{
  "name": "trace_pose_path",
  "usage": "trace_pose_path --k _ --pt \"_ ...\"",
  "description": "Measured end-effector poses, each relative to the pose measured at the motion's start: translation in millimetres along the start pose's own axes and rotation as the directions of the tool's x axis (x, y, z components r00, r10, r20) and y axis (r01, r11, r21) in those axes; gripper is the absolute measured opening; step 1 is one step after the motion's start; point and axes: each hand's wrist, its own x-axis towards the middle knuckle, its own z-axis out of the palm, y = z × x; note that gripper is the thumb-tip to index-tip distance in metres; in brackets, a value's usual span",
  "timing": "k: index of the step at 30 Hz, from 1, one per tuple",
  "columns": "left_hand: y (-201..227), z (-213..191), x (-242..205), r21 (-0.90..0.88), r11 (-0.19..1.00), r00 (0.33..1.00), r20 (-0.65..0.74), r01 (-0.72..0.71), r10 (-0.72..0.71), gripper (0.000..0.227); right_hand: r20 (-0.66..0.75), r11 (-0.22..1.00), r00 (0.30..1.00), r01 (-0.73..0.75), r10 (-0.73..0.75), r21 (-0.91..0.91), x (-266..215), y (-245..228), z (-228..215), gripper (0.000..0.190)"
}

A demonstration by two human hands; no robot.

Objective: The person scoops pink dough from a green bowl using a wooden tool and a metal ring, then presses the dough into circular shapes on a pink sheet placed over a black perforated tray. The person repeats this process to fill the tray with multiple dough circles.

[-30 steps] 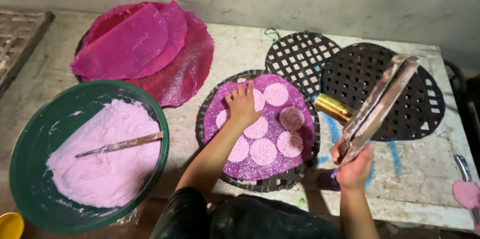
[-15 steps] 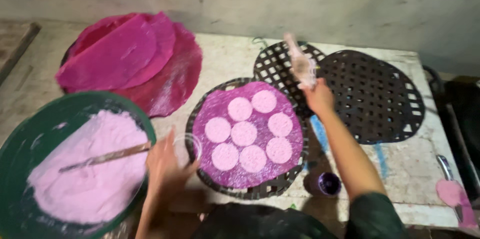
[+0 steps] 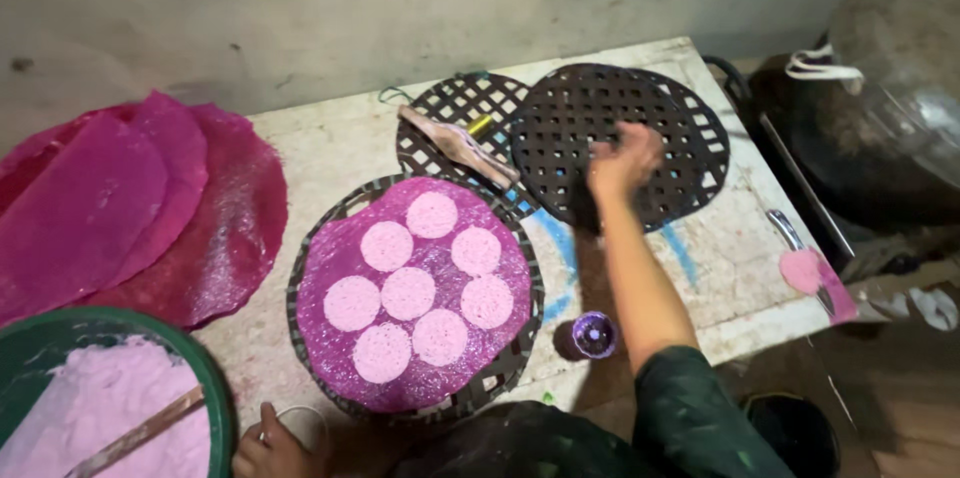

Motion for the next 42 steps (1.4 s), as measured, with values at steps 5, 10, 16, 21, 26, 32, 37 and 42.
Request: trace_pose_path --k 5,10,16,21,26,32,37,42 --pt "-2 7 10 0.039 0.998 0.979 0.195 0.048 -0.055 0.119 -0.013 0.431 0.439 -0.887 0.898 -0.163 -14 104 -77 0.077" --pt "4 2 19 0.064 0.998 0.969 0.244 0.009 -0.024 0.114 0.484 0.073 0.297 -0.9 0.823 0.429 -48 106 -79 0.059" --pt "6 6 22 -0.237 0.971 0.986 0.147 -0.042 0.079 0.09 0.717 -0.145 0.329 -0.846 0.614 0.513 -38 103 -90 0.037" --pt "7 7 26 -0.342 0.937 0.989 0.095 -0.071 0.11 0.076 0.592 -0.125 0.532 -0.671 0.605 0.731 -63 111 -170 0.036" --pt "38 -18 41 -0.641 0.762 0.996 0.068 0.092 -0.062 0.052 0.493 -0.008 0.553 -0.66 0.672 0.751 -132 146 -332 0.039" --pt "87 -80 69 -0.621 0.751 0.969 -0.224 -0.223 0.103 0.046 0.387 0.201 0.551 -0.729 0.739 0.654 -200 138 -439 0.037" --pt "107 -106 92 -0.691 0.659 0.953 -0.244 -0.299 0.177 0.049 0.454 0.055 0.422 -0.777 0.785 0.627 -228 127 -398 0.039" --pt "84 -113 106 -0.68 0.722 0.989 -0.029 -0.127 0.147 0.047 0.029 0.475 0.478 -0.862 0.878 -0.176 -200 106 -367 0.047"
